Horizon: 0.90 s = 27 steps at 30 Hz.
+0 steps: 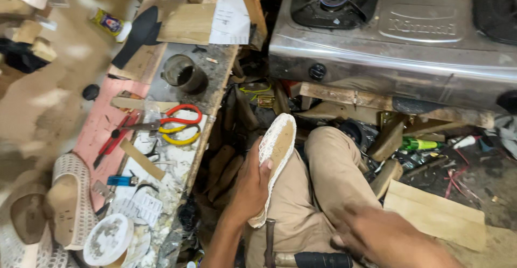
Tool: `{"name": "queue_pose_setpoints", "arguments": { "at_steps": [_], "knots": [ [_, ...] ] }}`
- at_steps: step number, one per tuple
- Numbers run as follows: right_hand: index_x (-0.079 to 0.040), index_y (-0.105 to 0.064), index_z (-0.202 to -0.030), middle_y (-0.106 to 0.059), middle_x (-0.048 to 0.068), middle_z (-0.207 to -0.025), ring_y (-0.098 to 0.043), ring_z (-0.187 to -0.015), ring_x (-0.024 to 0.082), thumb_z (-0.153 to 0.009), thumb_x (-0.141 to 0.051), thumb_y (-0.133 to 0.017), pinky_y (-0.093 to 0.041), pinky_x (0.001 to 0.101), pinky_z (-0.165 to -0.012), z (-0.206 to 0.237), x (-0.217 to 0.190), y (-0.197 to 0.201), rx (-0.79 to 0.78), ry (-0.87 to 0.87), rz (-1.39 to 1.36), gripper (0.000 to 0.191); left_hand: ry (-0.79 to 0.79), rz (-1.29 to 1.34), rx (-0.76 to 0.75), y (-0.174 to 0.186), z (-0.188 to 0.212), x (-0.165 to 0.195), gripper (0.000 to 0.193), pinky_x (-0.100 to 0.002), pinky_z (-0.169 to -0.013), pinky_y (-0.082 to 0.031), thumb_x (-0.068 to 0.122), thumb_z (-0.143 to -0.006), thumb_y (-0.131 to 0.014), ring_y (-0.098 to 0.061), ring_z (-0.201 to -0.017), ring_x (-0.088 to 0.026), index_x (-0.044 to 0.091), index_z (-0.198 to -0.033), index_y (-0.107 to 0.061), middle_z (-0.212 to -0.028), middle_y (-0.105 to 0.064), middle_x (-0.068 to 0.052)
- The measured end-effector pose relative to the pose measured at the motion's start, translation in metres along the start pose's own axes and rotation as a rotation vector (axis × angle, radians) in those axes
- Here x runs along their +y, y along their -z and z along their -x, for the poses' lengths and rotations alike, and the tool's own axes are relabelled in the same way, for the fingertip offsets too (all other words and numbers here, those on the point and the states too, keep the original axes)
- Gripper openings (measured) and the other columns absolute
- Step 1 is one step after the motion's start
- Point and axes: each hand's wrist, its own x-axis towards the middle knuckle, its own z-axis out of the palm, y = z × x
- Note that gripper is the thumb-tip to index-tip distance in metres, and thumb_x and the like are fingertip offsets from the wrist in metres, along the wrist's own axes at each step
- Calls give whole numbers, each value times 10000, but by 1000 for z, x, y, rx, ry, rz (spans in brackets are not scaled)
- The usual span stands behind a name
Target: The person holds a crocheted shoe upper and trims its edge with a knife, then dips a finger into a cup of glue and spreads the glue along the inner edge of the upper, working around the shoe and setting it on the workbench.
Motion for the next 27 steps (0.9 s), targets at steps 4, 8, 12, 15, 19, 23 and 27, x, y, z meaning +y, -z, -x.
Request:
{"name": "queue_pose_setpoints", "arguments": {
  "at_steps": [4,8,12,15,19,23,27],
  "knots": [
    [-158,-562,-1441,-578,151,-1313,-519,-1256,399,-929,-296,-624,-431,488,-1006,-51,-1,32,761,365,1,533,-92,-32,-131,-13,8,-3,657,-471,-1184,-294,189,-1019,-546,-417,-1443,-418,0,-1580,-260,-1567,-421,-260],
    [-199,-644,-1260,-599,118,-1279,-468,-1227,465,-877,-326,-720,-411,551,-955,-90,5,60,710,499,53,410,-131,-86,-212,-22,10,-4,715,-473,-1201,-274,180,-985,-607,-380,-1459,-433,0,-1581,-253,-1583,-402,-258],
    [-190,-608,-1248,-565,98,-1213,-489,-1130,422,-853,-343,-710,-454,521,-904,-86,7,64,451,262,46,435,-182,-148,-249,-21,1,-3,802,-484,-1182,-275,248,-910,-707,-411,-1417,-432,-1,-1551,-294,-1536,-443,-244],
    [-194,-615,-1249,-567,92,-1197,-507,-1114,386,-877,-382,-673,-463,501,-887,-76,12,54,516,192,58,421,-79,-161,-258,-4,-5,1,797,-458,-1174,-338,298,-896,-750,-405,-1450,-411,35,-1542,-366,-1552,-440,-239],
    [-164,-633,-1249,-591,101,-1121,-567,-1102,307,-938,-457,-618,-470,457,-935,-74,34,37,604,96,-225,428,39,114,-329,27,6,11,739,-409,-1152,-427,286,-846,-811,-566,-1382,-339,62,-1478,-499,-1461,-593,-202],
    [-78,-658,-1205,-609,149,-1102,-596,-1073,335,-997,-410,-612,-471,453,-963,-65,53,12,667,-32,-342,395,107,-19,-114,16,15,32,847,-376,-1034,-488,190,-649,-909,-626,-1226,-287,83,-1397,-528,-1322,-629,-152],
    [8,-646,-1196,-616,231,-1124,-557,-1052,436,-823,-197,-686,-422,509,-888,-37,43,-55,1154,110,12,427,135,-36,12,-8,8,48,682,-361,-940,-560,187,-632,-911,-733,-1112,-229,91,-1249,-637,-1179,-745,-93]
  ]
}}
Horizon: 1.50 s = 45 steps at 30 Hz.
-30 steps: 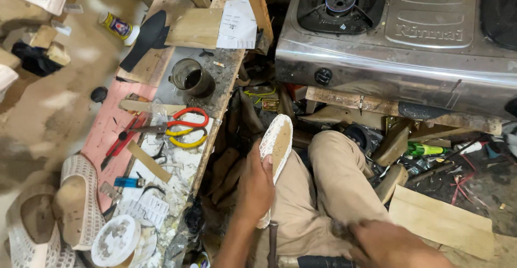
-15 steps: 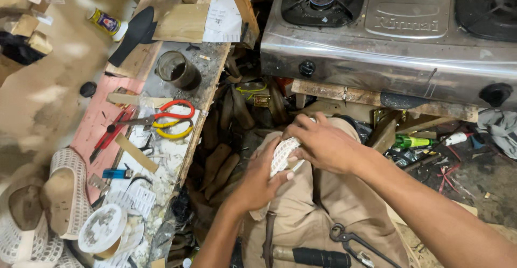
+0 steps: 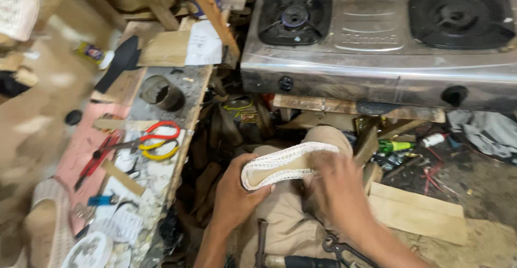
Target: The person holds a crocheted shoe upper and trims its edge with a knife, then dips a finger into a cup of glue and spreads the glue along the inner edge of the upper, working around the shoe and setting it on the workbench.
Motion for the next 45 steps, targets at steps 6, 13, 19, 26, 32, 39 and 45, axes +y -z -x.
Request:
{"name": "queue_pose_setpoints", "arguments": {
  "at_steps": [6,13,19,26,32,39,45],
  "knots": [
    [-18,-658,-1074,-668,124,-949,-617,-962,376,-941,-168,-631,-422,542,-829,94,-36,-47,-648,460,-127,202,-1,191,-28,-31,-9,-15,677,-309,-907,-572,180,-662,-922,-729,-1007,-170,52,-1261,-634,-1093,-782,-90],
    [56,-638,-1248,-708,212,-1083,-695,-963,340,-1007,-268,-641,-524,448,-862,63,-7,46,-420,31,-546,404,-36,442,-101,-56,-3,-58,743,-314,-968,-534,110,-760,-889,-667,-1092,-179,33,-1364,-464,-1186,-699,-126],
    [-73,-488,-1392,-608,114,-950,-596,-722,210,-1108,-287,-416,-523,330,-628,-6,-3,82,339,-159,-864,363,-115,467,-101,-61,10,-68,730,-345,-1029,-528,20,-786,-856,-654,-1207,-207,22,-1385,-440,-1298,-668,-144],
    [-70,-560,-1418,-537,69,-655,-471,-530,222,-1101,-307,-408,-414,366,-515,-30,-14,74,-192,-629,-636,424,-4,470,-126,-58,6,-66,741,-348,-986,-577,48,-790,-853,-674,-1194,-202,48,-1396,-426,-1296,-664,-150],
    [-6,-643,-1061,-620,111,-646,-598,-623,231,-1051,-373,-411,-520,341,-643,-16,-23,45,-566,-555,-444,434,-93,407,-71,-52,14,-68,723,-362,-1000,-554,57,-799,-861,-672,-1221,-232,25,-1385,-440,-1337,-652,-174],
    [9,-617,-1106,-694,169,-816,-682,-791,280,-1074,-358,-400,-541,417,-756,-19,-29,37,-608,-442,-541,428,-29,396,-79,-50,15,-68,722,-352,-988,-557,85,-783,-879,-688,-1186,-240,34,-1367,-458,-1291,-680,-169],
    [-56,-550,-1375,-645,211,-758,-614,-698,352,-995,-371,-460,-518,463,-685,-23,-33,32,-701,-469,-349,501,-212,299,-4,-51,18,-70,730,-350,-993,-545,124,-797,-892,-679,-1186,-231,8,-1374,-459,-1283,-675,-175]
  ]
}}
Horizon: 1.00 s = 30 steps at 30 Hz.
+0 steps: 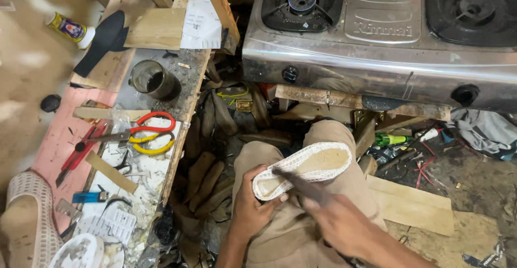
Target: The person holds a crocheted shoe upper and trims its edge with a knife, then dips a finger into a cup of glue and spreads the glue along the inner edge of the upper, working around the shoe and setting it on the workbench.
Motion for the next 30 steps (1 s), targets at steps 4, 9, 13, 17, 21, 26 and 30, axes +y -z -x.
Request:
{"name": "queue_pose_setpoints", "arguments": {
  "at_steps": [4,9,13,17,21,26,30],
  "knots": [
    [-17,-624,-954,-647,169,-746,-615,-669,308,-1078,-364,-417,-522,435,-692,9,17,-2,147,218,-229,422,67,125,66,-9,-4,3,667,-333,-933,-578,152,-834,-851,-709,-1088,-195,0,-1345,-451,-1200,-715,-159],
    [-15,-583,-835,-577,180,-718,-577,-616,265,-1035,-379,-345,-585,380,-576,29,51,-19,227,222,-501,480,159,131,194,-19,-8,10,517,-320,-862,-593,125,-877,-794,-722,-1005,-187,-22,-1290,-520,-1132,-733,-169],
    [28,-591,-1047,-641,221,-768,-606,-688,313,-1058,-377,-403,-521,412,-688,23,72,-37,314,-38,-136,446,217,254,179,-22,-11,13,497,-309,-840,-603,127,-876,-775,-729,-978,-177,-13,-1273,-510,-1123,-730,-156],
    [0,-630,-1150,-676,254,-871,-654,-805,377,-1078,-319,-459,-541,424,-759,24,71,-39,234,-37,-11,369,197,163,180,-18,-8,14,506,-299,-883,-586,118,-871,-790,-716,-1018,-159,-8,-1279,-518,-1131,-736,-137],
    [-109,-578,-1382,-720,162,-1054,-674,-976,374,-892,-256,-658,-527,437,-857,27,49,-21,53,153,172,517,211,202,168,-8,-10,9,561,-309,-882,-580,106,-827,-818,-702,-1014,-158,-1,-1289,-518,-1122,-731,-128],
    [-122,-564,-1363,-590,179,-1313,-519,-1269,400,-762,-350,-785,-401,493,-1020,-9,34,7,442,498,444,679,229,208,124,-2,-8,0,585,-315,-893,-575,99,-819,-831,-692,-1009,-161,12,-1315,-533,-1121,-728,-117],
    [-104,-483,-1488,-489,212,-1460,-472,-1319,387,-751,-280,-789,-393,432,-1066,-36,53,24,347,445,258,817,167,215,124,1,-13,-4,656,-326,-954,-527,243,-810,-854,-658,-1075,-167,8,-1339,-548,-1180,-703,-126]
  ]
}}
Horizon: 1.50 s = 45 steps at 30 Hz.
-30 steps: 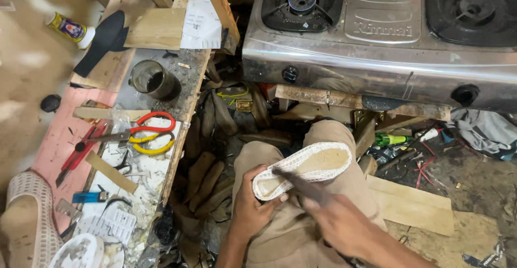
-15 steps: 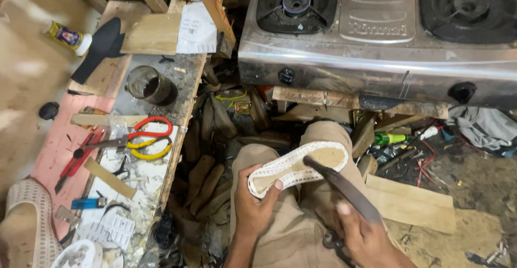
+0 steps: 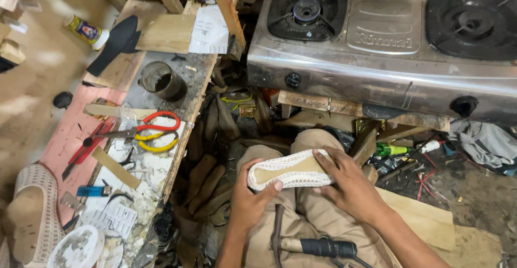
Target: The person holds a crocheted shoe upper and trims its edge with a knife, then dips a finger into a cup of glue and spreads the glue along the inner edge of the upper, working around the shoe and setting it on the workbench.
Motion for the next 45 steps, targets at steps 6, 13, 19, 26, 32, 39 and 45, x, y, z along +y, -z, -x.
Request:
{"name": "queue_pose_setpoints", "arguments": {
  "at_steps": [6,13,19,26,32,39,45],
  "knots": [
    [-104,-502,-1525,-583,107,-1495,-613,-1390,283,-903,-219,-683,-420,379,-1172,24,-14,-1,-83,-256,-629,657,364,766,46,-14,-10,10,890,-449,-1008,-536,744,-874,-374,-676,-1164,-265,77,-1447,-509,-1291,-690,-119],
    [-76,-181,-1626,-434,187,-1559,-419,-1425,304,-764,-186,-804,-324,384,-1144,16,-46,-40,-71,-351,-544,1068,520,903,89,-60,-41,24,895,-430,-1100,-476,733,-937,-232,-559,-1353,-292,104,-1552,-395,-1536,-523,-157],
    [-34,-260,-1598,-518,202,-1501,-533,-1363,320,-818,-301,-721,-400,383,-1118,-68,-9,10,220,-481,-558,944,244,558,-41,-65,-59,20,736,-328,-1149,-411,556,-1006,-401,-531,-1397,-196,120,-1592,-316,-1541,-501,-108],
    [-42,-121,-1620,-530,305,-1421,-630,-1187,405,-914,-483,-797,-533,481,-989,-246,38,94,259,-353,62,1072,-8,-68,-42,-59,-54,14,357,-297,-874,-581,196,-982,-661,-752,-1015,-171,42,-1304,-647,-1103,-787,-109],
    [-147,-108,-1616,-446,347,-1420,-538,-1190,545,-796,-496,-860,-488,573,-917,-302,48,101,177,-332,674,1166,3,-98,-23,-57,-62,16,307,-298,-787,-583,178,-965,-672,-753,-906,-154,51,-1243,-692,-984,-788,-99],
    [-251,21,-1657,-598,292,-1368,-724,-925,429,-844,-448,-642,-599,546,-816,-229,42,84,-75,-534,-355,1067,87,232,-36,-52,-72,8,535,-311,-961,-576,158,-967,-670,-694,-1101,-171,79,-1477,-533,-1255,-726,-133],
    [100,-559,-1425,-629,313,-1348,-715,-1034,351,-983,-447,-534,-580,459,-901,-94,87,30,-393,-1040,-1356,704,-291,482,-42,-23,-72,11,1003,-377,-1159,-409,245,-928,-808,-345,-1471,-203,222,-1622,-84,-1650,-182,-27]
  ]
}}
